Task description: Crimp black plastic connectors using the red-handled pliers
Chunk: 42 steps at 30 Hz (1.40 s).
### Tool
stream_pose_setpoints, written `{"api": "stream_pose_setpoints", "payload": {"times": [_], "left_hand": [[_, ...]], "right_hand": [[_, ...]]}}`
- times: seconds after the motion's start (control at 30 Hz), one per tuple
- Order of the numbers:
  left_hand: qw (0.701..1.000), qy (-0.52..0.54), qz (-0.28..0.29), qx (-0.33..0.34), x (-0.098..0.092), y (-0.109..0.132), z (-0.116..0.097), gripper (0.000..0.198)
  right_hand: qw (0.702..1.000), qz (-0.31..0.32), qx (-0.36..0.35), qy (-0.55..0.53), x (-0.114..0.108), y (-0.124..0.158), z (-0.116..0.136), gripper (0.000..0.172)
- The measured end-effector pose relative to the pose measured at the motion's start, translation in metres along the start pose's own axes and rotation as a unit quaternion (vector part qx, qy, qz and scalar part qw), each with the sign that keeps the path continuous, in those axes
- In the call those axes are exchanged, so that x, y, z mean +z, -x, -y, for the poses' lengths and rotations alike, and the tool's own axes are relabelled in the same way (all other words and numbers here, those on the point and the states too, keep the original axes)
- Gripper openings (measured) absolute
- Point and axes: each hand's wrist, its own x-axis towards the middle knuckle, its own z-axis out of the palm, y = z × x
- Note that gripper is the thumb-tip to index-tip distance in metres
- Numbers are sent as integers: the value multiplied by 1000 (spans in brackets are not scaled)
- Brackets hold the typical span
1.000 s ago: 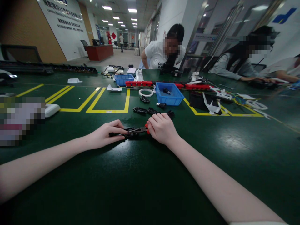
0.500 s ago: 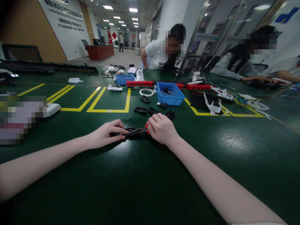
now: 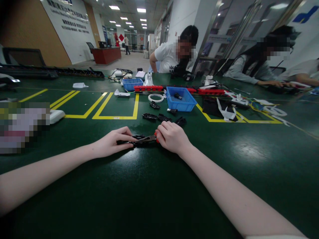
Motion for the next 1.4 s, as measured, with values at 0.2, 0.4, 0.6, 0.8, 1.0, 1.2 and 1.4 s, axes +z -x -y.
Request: {"api": "stream_pose_setpoints", "payload": {"times": [0.2,0.4,0.6,0.8,1.0,1.2,1.4], "left_hand": [[1000,-4,-2,2,0,0,1,28],[1000,2,2,-1,0,0,2,28],[1000,4,-3,2,0,0,1,27],[1000,2,-1,1,0,0,3,28],[1000,4,0,-3,1,-1,3,28],[1000,10,-3,-1,1,-1,1,28],[1000,15,-7,5,2,-1,2,28]], "right_hand": [[1000,-12,-3,-1,1,1,-3,24],[1000,-12,-6,2,2,1,-4,27],[1000,-7,-6,1,0,1,0,28],[1000,-1,-5,-2,-1,1,1,29],[1000,3,-9,-9,0,1,-5,28],[1000,2,-10,-9,1,1,-7,28],[1000,6,-8,-13,0,1,-6,27]]}}
